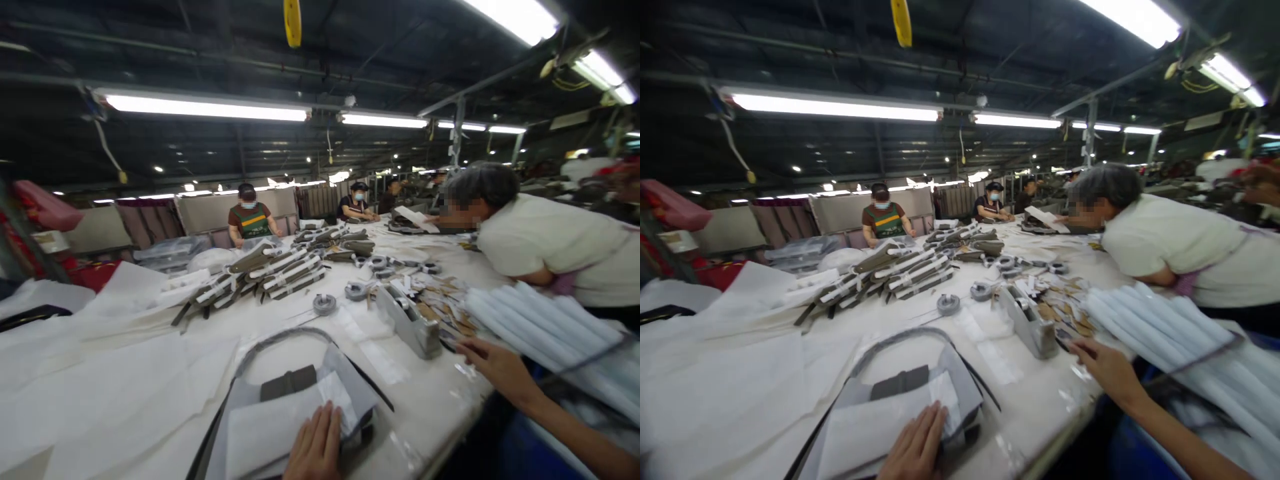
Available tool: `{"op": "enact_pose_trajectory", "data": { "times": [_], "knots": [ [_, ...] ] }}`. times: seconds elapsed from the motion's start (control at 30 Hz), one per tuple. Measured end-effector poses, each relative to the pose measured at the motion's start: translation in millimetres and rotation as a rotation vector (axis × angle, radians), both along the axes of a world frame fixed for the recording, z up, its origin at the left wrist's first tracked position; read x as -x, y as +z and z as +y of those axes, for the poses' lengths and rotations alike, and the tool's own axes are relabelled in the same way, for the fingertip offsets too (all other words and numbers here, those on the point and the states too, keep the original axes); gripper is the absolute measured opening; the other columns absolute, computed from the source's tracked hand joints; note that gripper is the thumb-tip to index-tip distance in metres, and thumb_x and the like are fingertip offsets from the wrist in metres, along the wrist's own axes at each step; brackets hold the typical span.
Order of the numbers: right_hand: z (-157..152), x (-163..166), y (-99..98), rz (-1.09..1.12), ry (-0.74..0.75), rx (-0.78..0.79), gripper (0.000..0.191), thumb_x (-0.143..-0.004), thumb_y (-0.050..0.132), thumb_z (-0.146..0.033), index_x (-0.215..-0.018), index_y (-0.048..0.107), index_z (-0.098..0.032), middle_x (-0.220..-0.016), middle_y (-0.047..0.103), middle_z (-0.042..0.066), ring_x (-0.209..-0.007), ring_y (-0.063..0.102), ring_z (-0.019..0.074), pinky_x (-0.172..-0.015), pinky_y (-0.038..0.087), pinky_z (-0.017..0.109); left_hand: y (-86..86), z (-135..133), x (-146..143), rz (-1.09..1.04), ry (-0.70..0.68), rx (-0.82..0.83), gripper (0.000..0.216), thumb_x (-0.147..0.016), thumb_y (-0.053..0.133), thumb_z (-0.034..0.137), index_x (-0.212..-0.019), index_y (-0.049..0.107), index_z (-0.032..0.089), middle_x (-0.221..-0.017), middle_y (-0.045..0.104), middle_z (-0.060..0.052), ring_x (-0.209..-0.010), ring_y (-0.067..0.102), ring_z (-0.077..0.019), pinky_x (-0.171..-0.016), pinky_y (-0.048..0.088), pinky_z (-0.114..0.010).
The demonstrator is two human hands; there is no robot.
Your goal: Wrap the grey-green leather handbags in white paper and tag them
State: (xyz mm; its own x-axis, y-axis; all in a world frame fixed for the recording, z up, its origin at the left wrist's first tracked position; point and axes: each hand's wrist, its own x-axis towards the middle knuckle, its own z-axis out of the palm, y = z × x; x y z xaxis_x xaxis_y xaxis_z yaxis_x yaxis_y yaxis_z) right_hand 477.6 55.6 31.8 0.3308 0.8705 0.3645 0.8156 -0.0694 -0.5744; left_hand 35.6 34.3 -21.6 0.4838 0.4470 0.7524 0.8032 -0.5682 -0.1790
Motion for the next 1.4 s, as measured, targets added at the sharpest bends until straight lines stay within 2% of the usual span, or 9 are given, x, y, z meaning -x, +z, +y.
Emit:
{"op": "enact_pose_trajectory", "data": {
  "times": [0.1,0.2,0.33,0.5,0.7,0.87,1.0,1.2,1.4],
  "knots": [
    [-20,10,13.1,-0.16,0.125,-0.098,0.041,-0.088,0.049,-0.052,-0.094,0.076,-0.022,-0.088,0.078,0.007,-0.081,0.073,0.0277,-0.077,0.056,0.04,14.6,-13,6,0.105,-0.001,0.145,0.064,-0.078,0.043,0.003,-0.141,0.049,0.015,-0.143,0.056,-0.004,-0.125,0.058,-0.0204,-0.1,0.052,-0.035],
    [-32,20,29.5,-0.349,0.279,-0.142,0.033,-0.095,0.048,-0.042,-0.098,0.074,-0.022,-0.101,0.077,0.007,-0.092,0.073,0.0246,-0.086,0.056,0.037,25.4,-18,6,0.138,-0.006,0.195,0.065,-0.081,0.043,0.003,-0.145,0.043,0.013,-0.146,0.052,-0.007,-0.127,0.056,-0.0231,-0.102,0.051,-0.039],
    [-43,40,52.3,-0.523,0.502,-0.175,0.025,-0.098,0.051,-0.034,-0.103,0.073,-0.023,-0.1,0.077,0.006,-0.088,0.072,0.0198,-0.08,0.056,0.03,32.7,-21,2,0.12,-0.008,0.253,0.062,-0.082,0.046,0.003,-0.143,0.045,0.013,-0.145,0.054,-0.009,-0.127,0.055,-0.0255,-0.104,0.05,-0.042],
    [-43,80,72.7,-0.516,0.767,-0.207,0.017,-0.097,0.056,-0.027,-0.103,0.071,-0.022,-0.097,0.076,0.005,-0.084,0.071,0.0155,-0.077,0.053,0.024,37.4,-23,0,0.077,-0.001,0.353,0.062,-0.082,0.051,0.003,-0.143,0.046,0.013,-0.145,0.053,-0.009,-0.128,0.055,-0.0263,-0.107,0.048,-0.043],
    [-25,142,91.1,-0.574,1.023,-0.093,0.017,-0.097,0.056,-0.033,-0.095,0.069,-0.021,-0.085,0.073,0.004,-0.075,0.068,0.0142,-0.068,0.045,0.024,39.1,-26,-2,0.036,-0.005,0.459,0.057,-0.086,0.054,0.008,-0.142,0.046,0.015,-0.147,0.052,-0.01,-0.132,0.051,-0.0261,-0.111,0.044,-0.043],
    [4,188,111.0,-0.693,1.154,-0.049,0.024,-0.096,0.056,-0.038,-0.084,0.067,-0.021,-0.077,0.07,0.002,-0.066,0.063,0.0133,-0.058,0.034,0.027,37.1,-26,-3,0.027,0.004,0.486,0.053,-0.09,0.053,0.011,-0.142,0.045,0.016,-0.147,0.051,-0.01,-0.133,0.05,-0.025,-0.112,0.043,-0.042],
    [29,216,121.3,-0.802,1.273,0.054,0.024,-0.092,0.06,-0.039,-0.078,0.065,-0.02,-0.072,0.067,0.0,-0.066,0.061,0.0141,-0.055,0.029,0.027,33.7,-25,-4,0.014,0.008,0.49,0.05,-0.093,0.053,0.014,-0.142,0.045,0.017,-0.148,0.05,-0.009,-0.135,0.048,-0.0237,-0.114,0.042,-0.041],
    [53,249,121.9,-0.908,1.406,0.203,0.02,-0.087,0.062,-0.034,-0.073,0.066,-0.021,-0.07,0.067,0.0,-0.063,0.059,0.014,-0.055,0.028,0.027,32.3,-27,-5,-0.007,0.009,0.437,0.045,-0.096,0.049,0.014,-0.141,0.047,0.015,-0.146,0.052,-0.01,-0.133,0.05,-0.0238,-0.112,0.044,-0.041],
    [72,273,112.0,-1.068,1.408,0.382,0.014,-0.082,0.069,-0.035,-0.079,0.073,-0.023,-0.075,0.072,0.002,-0.065,0.061,0.016,-0.056,0.029,0.028,30.5,-26,-6,-0.021,0.011,0.41,0.043,-0.097,0.044,0.013,-0.14,0.048,0.013,-0.145,0.053,-0.011,-0.132,0.051,-0.0239,-0.112,0.043,-0.041]
  ]
}}
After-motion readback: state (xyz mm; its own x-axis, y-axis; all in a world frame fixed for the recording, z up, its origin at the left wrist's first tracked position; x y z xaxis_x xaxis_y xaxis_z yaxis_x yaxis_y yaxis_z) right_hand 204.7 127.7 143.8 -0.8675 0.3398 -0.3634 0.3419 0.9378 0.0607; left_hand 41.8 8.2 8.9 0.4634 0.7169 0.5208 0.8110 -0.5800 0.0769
